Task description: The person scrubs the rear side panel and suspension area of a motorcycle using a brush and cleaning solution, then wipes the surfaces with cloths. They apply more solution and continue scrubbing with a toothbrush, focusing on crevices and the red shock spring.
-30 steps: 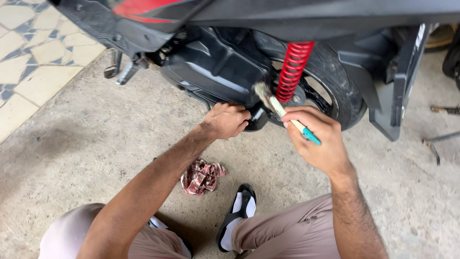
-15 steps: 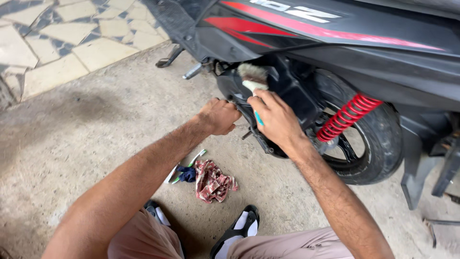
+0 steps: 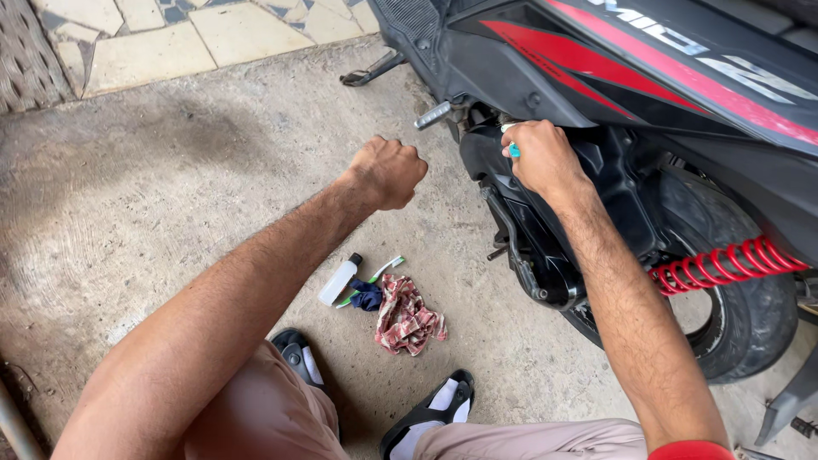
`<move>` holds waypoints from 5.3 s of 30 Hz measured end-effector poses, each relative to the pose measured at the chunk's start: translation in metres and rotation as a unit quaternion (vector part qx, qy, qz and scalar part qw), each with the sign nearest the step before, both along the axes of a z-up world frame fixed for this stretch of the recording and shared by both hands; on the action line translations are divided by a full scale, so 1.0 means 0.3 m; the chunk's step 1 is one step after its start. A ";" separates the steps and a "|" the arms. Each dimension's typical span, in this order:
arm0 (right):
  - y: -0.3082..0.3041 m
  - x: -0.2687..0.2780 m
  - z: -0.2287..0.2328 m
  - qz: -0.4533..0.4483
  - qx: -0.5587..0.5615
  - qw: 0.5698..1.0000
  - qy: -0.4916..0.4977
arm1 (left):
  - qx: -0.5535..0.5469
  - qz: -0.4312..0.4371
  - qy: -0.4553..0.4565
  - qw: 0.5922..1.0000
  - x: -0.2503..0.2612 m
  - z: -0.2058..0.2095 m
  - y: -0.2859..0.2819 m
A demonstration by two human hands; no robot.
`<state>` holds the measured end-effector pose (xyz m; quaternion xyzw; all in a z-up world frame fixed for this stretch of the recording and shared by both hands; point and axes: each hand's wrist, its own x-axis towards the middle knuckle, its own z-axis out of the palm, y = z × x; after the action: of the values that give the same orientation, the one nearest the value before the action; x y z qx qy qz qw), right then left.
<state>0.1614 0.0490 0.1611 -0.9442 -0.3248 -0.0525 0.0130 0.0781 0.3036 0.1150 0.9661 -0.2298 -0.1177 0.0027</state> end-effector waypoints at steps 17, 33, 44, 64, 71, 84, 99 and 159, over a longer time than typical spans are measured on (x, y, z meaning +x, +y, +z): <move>0.169 -0.069 -0.308 0.087 -0.094 0.990 -0.052 | 0.002 0.135 0.044 0.990 0.232 -0.025 0.111; 0.195 0.058 -0.206 -0.030 -0.168 0.982 -0.082 | -0.155 0.167 0.147 0.963 0.285 -0.086 0.058; 0.164 0.121 -0.276 -0.065 0.147 0.987 -0.022 | -0.161 0.181 0.158 0.957 0.325 -0.205 0.085; 0.230 0.019 -0.594 0.039 -0.140 0.989 -0.031 | -0.144 0.198 0.190 0.951 0.297 -0.259 0.143; 0.280 0.117 -0.667 -0.048 -0.032 0.988 0.145 | -0.136 0.192 0.185 0.954 0.317 -0.291 0.128; 0.253 0.253 -0.790 0.028 -0.197 0.980 -0.032 | -0.125 0.210 0.210 0.946 0.313 -0.356 0.163; 0.240 0.177 -0.605 -0.051 -0.027 0.993 0.105 | -0.133 0.219 0.184 0.949 0.275 -0.417 0.200; -0.299 -0.530 -0.253 0.005 -0.129 0.990 -0.064 | 0.005 0.030 0.136 0.990 0.067 -0.180 -0.212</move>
<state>0.0023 -0.0406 0.0853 -0.9312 -0.3335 -0.0706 -0.1293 0.0983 0.2401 0.0611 0.9475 -0.1979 -0.2489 0.0331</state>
